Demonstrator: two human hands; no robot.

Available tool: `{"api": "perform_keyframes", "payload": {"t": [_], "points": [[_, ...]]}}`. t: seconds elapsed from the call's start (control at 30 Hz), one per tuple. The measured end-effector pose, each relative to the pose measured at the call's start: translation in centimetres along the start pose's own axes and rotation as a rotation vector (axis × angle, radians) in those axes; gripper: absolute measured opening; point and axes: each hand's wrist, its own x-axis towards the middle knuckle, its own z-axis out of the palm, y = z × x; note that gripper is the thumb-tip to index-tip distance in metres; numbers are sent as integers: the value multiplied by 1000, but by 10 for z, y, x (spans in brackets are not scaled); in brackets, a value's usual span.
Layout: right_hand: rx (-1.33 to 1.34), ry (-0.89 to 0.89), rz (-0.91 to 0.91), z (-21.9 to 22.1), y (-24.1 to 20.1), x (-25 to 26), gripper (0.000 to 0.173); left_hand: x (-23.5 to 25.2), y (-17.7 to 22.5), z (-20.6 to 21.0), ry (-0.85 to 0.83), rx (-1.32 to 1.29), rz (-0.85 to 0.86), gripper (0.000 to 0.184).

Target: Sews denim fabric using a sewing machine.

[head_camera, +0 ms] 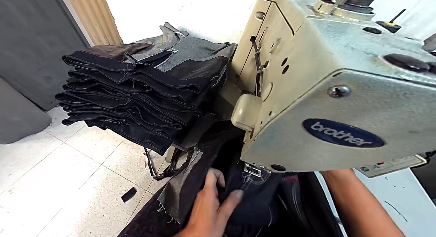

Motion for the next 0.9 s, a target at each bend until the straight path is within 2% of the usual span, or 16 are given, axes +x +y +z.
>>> {"api": "perform_keyframes", "payload": {"t": [0.07,0.1,0.17,0.27,0.4,0.6,0.73,0.9], "points": [[-110,36,-30,9,-32,-42,58,13,-26,-37,7,472,581,7],[-42,71,-54,18,-33,-60,64,26,-36,-56,-24,608,758,20],[171,186,-69,41,-35,-89,56,56,-43,-84,-163,759,966,38],[286,367,-54,64,-35,-112,44,99,-37,-91,-309,812,1142,36],[276,440,-67,63,-32,-119,37,118,-13,-79,-417,715,1112,30],[260,537,-32,61,-25,-93,45,102,2,-63,-307,754,980,25],[270,538,-61,61,-27,-98,43,110,-3,-63,-292,694,1019,24],[304,523,-13,63,-30,-110,40,121,-6,-64,-322,632,1082,25]]}}
